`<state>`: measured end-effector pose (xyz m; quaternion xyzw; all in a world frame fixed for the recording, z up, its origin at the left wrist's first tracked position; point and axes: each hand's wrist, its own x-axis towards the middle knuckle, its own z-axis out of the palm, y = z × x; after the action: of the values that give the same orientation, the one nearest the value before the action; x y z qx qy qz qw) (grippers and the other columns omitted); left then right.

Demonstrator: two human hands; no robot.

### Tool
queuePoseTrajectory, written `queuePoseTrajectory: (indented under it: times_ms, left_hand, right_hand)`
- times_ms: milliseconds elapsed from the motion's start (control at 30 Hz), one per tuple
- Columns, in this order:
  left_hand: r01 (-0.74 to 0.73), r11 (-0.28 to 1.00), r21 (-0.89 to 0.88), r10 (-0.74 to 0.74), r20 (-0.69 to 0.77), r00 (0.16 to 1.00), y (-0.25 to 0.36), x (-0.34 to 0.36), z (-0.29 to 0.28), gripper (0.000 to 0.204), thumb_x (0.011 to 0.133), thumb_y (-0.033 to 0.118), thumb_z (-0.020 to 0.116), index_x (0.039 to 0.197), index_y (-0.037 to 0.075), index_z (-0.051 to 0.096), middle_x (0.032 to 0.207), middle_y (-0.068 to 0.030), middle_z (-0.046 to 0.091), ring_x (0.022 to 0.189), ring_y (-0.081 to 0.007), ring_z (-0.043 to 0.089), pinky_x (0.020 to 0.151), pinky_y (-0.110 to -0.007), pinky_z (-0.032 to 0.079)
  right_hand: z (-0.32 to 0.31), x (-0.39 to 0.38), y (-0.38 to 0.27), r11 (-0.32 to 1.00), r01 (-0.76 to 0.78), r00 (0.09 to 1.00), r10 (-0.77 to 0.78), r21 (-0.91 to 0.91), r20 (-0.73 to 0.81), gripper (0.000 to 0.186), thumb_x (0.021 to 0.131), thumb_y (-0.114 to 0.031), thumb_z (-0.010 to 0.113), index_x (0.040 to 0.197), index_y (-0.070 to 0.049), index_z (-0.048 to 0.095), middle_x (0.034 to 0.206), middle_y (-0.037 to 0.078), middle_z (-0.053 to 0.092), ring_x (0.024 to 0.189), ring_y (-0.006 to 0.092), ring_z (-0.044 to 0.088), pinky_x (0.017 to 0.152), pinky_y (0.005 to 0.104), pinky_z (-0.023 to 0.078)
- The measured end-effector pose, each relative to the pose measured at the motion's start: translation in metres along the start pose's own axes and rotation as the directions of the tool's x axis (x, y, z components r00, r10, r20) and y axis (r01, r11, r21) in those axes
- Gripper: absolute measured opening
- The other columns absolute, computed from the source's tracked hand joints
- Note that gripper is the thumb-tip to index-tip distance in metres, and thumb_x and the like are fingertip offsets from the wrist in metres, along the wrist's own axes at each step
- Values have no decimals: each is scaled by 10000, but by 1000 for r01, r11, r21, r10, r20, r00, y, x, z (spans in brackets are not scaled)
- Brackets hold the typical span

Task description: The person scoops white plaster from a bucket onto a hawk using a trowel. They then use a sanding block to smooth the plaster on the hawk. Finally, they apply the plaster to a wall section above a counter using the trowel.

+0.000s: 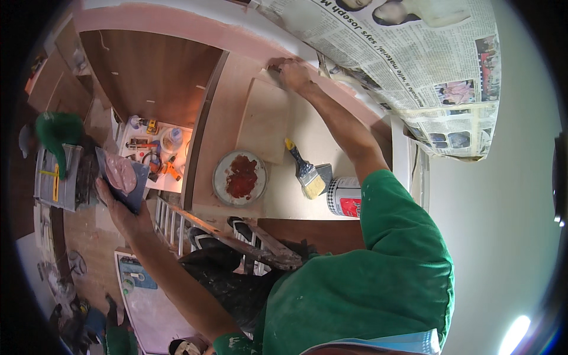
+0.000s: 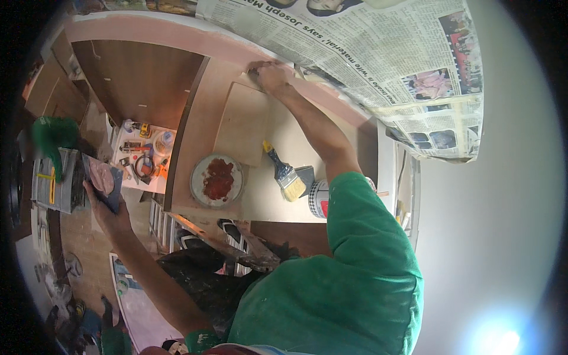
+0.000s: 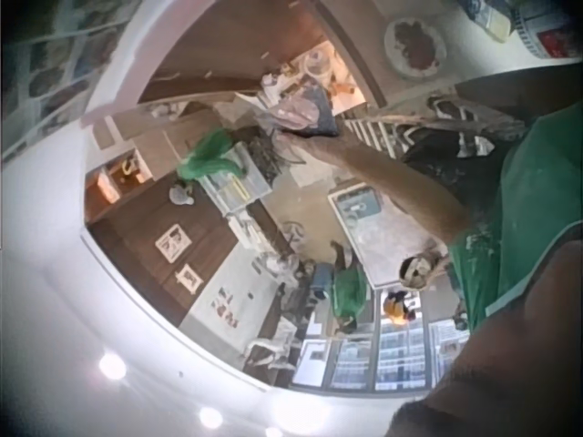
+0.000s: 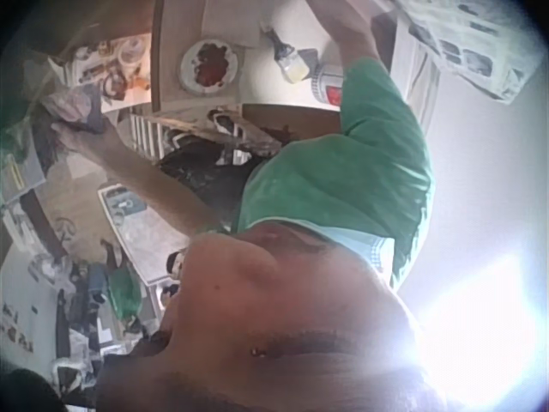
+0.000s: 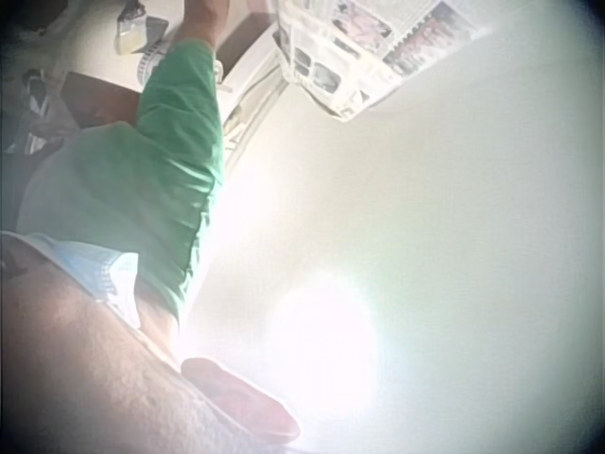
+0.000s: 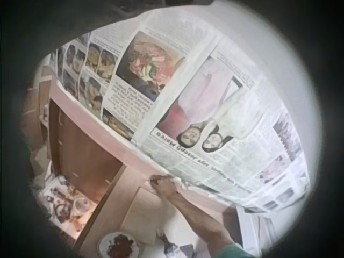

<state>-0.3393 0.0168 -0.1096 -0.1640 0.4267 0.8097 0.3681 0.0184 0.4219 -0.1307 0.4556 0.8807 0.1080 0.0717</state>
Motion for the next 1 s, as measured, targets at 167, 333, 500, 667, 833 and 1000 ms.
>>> queuePoseTrajectory:
  times_ms: [167,333,500,667,833,1000]
  left_hand:
    - [1,1000,-5,-2,-32,999,2,0,-1,525,917,433,630,1297,81,549,1266,-47,588,1100,-150,565,869,-267,442]
    - [2,1000,3,-2,-19,1000,0,2,-1,546,910,451,633,1285,62,553,1260,-54,594,1091,-150,584,871,-268,457]
    - [9,999,35,-10,13,1000,-3,6,-4,546,918,450,619,1293,60,547,1277,-61,590,1114,-154,584,899,-258,459]
    - [2,999,43,-2,5,1000,-1,4,-4,627,911,441,627,1371,43,475,1388,-87,504,1250,-204,502,1064,-340,376]
    - [6,998,64,-6,6,1000,-3,0,5,635,912,444,624,1380,45,467,1402,-86,492,1265,-208,490,1073,-347,368]
    - [22,998,51,-23,17,1000,-7,4,6,566,926,431,608,1347,67,510,1354,-67,540,1210,-183,530,1019,-314,394]
  right_hand:
    - [-5,1,-7,999,41,998,-42,-21,-44,234,867,-188,549,968,-63,720,1121,154,652,1095,310,601,886,427,515]
    - [-8,-1,-21,996,89,995,-88,27,-53,246,869,-224,570,985,-58,709,1110,156,649,1072,312,606,886,411,516]
    - [-1,-11,-12,978,209,960,-208,-15,-187,226,856,-200,594,994,-56,701,1080,120,657,1014,283,630,856,395,528]
    - [-35,-23,-24,986,155,971,-142,53,-190,229,838,-166,597,991,-28,697,1091,120,642,1023,268,619,861,390,527]
    - [10,-7,-7,979,202,965,-203,-22,-165,238,830,-154,589,1007,-29,687,1112,125,636,1046,280,609,860,411,522]
    - [45,0,-19,939,343,901,-328,2,-285,287,851,-153,572,1108,-55,656,1124,150,627,1050,297,605,882,425,504]
